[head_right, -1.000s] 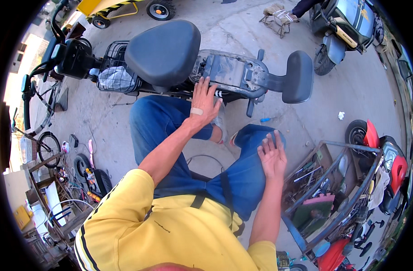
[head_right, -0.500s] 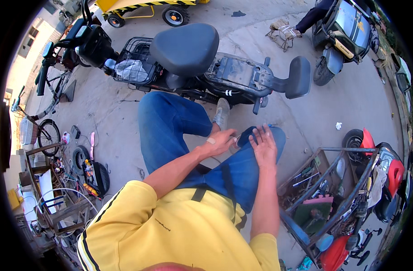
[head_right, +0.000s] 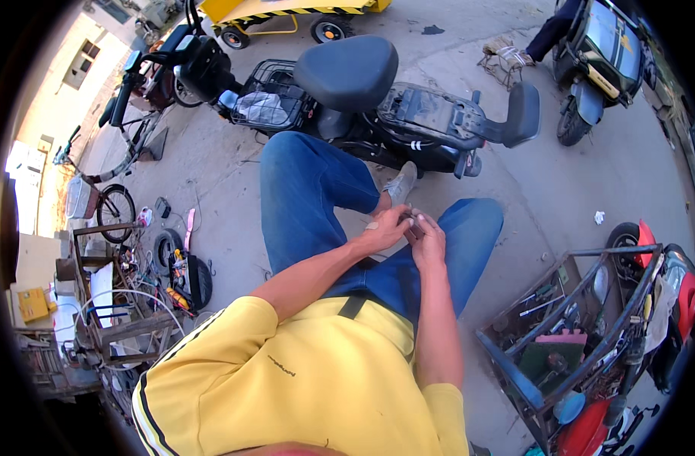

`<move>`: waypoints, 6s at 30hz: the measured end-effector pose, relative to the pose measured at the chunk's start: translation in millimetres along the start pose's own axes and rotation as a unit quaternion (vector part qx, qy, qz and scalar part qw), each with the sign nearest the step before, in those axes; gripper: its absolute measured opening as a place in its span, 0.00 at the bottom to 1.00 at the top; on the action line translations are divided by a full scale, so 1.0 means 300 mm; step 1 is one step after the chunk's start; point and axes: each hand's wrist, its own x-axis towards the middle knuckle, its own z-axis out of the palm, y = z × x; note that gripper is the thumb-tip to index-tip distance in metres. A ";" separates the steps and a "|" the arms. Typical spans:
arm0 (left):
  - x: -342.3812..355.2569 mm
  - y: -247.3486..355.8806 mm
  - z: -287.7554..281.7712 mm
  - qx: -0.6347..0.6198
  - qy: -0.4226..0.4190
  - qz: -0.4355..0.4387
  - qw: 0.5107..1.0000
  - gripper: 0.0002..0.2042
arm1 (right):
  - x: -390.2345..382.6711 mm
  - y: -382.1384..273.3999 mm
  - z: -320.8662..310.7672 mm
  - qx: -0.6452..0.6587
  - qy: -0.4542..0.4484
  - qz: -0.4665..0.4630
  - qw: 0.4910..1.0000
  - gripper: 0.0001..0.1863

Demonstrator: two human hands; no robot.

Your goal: The person repairs the wiring under the seat of a mobility scooter, then reassembles the seat and backrest. The person manipulates wires and connectors under the seat, then places the seat cover and backrest back onto the scooter frame.

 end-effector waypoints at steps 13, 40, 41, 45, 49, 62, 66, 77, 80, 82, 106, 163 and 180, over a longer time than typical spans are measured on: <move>-0.013 -0.140 0.034 -0.117 0.049 -0.046 0.991 0.11 | 0.005 -0.017 0.042 -0.175 0.024 -0.022 0.984 0.16; 0.075 -0.057 -0.279 -0.024 -0.029 -0.198 0.980 0.11 | 0.856 -0.295 0.574 -0.598 -0.016 -0.511 0.618 0.10; 0.079 -0.040 -0.281 -0.014 -0.043 -0.227 0.973 0.11 | 0.909 -0.298 0.592 -0.620 -0.006 -0.519 0.588 0.11; 0.066 -0.106 -0.224 0.017 -0.027 -0.168 0.985 0.13 | 1.002 -0.286 0.637 -0.685 -0.003 -0.505 0.525 0.11; 0.091 -0.113 -0.199 0.005 -0.013 -0.123 0.992 0.11 | 1.014 -0.260 0.602 -0.725 -0.044 -0.505 0.465 0.11; 0.211 -0.130 -0.159 -0.005 0.003 -0.028 1.000 0.09 | 1.238 -0.216 0.355 -0.778 -0.086 -0.513 0.352 0.25; 0.243 -0.137 -0.115 -0.007 0.027 -0.023 0.999 0.08 | 1.349 -0.252 0.215 -0.828 -0.061 -0.524 0.188 0.22; 0.234 -0.143 -0.094 0.011 0.000 -0.036 0.999 0.10 | 1.248 -0.241 0.307 -0.817 -0.049 -0.572 -0.044 0.27; 0.246 -0.134 -0.096 0.009 0.041 0.016 0.999 0.08 | 1.310 -0.294 0.205 -0.843 -0.018 -0.518 -0.146 0.29; 0.252 -0.115 -0.135 -0.007 0.038 0.027 0.999 0.10 | 1.290 -0.276 0.196 -0.880 -0.043 -0.473 0.002 0.26; 0.346 -0.065 -0.088 0.057 -0.146 -0.016 0.987 0.14 | 0.973 -0.249 0.639 -0.710 -0.048 -0.491 0.502 0.15; 0.166 -0.295 0.072 -0.443 -0.081 -0.383 0.807 0.26 | 0.048 0.221 0.052 -0.525 0.063 -0.178 0.830 0.15; 0.037 -0.236 -0.062 -0.417 0.000 -0.367 0.831 0.26 | 0.075 0.270 0.060 -0.527 -0.017 -0.063 0.848 0.09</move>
